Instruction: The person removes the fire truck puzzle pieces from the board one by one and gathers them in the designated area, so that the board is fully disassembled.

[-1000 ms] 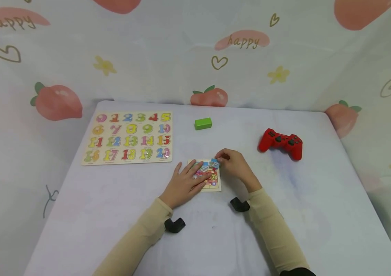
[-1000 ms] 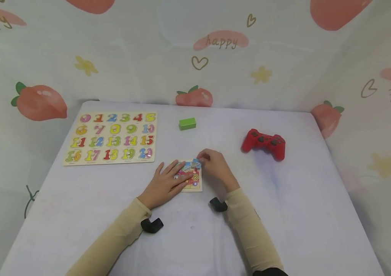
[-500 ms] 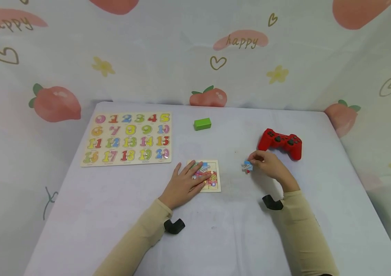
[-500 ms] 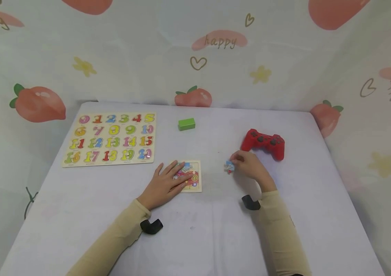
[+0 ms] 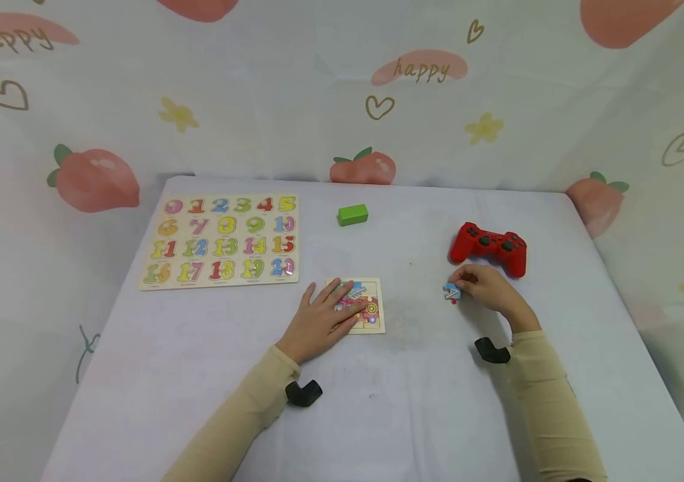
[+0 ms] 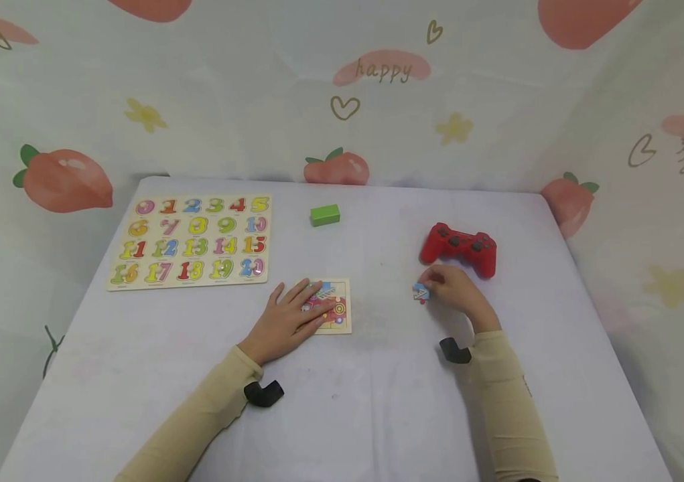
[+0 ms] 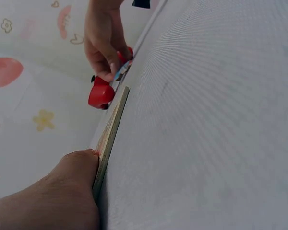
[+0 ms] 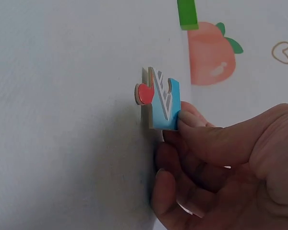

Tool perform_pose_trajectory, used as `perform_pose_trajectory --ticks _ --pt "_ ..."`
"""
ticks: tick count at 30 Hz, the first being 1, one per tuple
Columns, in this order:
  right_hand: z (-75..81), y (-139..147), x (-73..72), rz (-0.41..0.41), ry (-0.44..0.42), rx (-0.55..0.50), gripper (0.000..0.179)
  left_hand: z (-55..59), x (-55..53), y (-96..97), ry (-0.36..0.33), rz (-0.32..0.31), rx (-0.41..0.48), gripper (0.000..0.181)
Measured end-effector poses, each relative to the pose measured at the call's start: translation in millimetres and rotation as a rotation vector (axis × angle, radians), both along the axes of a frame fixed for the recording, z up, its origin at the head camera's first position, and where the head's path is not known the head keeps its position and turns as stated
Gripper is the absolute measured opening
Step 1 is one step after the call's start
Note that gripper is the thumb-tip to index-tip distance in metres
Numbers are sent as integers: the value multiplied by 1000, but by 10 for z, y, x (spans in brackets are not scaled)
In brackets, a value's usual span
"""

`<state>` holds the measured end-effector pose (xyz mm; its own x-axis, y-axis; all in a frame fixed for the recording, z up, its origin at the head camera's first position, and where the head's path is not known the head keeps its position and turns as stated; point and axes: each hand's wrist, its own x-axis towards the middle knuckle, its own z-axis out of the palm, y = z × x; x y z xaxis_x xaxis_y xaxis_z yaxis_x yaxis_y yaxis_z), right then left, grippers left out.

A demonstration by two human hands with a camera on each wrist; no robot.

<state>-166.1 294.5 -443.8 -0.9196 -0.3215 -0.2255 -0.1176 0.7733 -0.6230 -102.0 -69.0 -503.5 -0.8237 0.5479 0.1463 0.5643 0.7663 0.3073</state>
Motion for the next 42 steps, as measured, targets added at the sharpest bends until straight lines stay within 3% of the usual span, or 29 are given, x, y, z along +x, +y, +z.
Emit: perform_pose_trajectory --ticks 16,25,29,33,38,42 --pt "-11 -49 6 -48 -3 51 11 -43 -15 -2 17 -2 8 43" --pt "89 -121 63 -41 36 66 12 -39 -11 -4 15 10 -4 54" --pt "109 -360 156 -13 148 7 13 -32 0 -13 -13 16 -13 62" --pt "68 -781 291 81 239 -67 16 -15 7 -19 -29 19 -32 64" --pt "-77 -1201 391 192 218 -62 25 -1 -2 -19 -31 23 -64 63" --pt "-152 -1343 420 195 202 0 29 10 -8 -23 -38 12 -64 62"
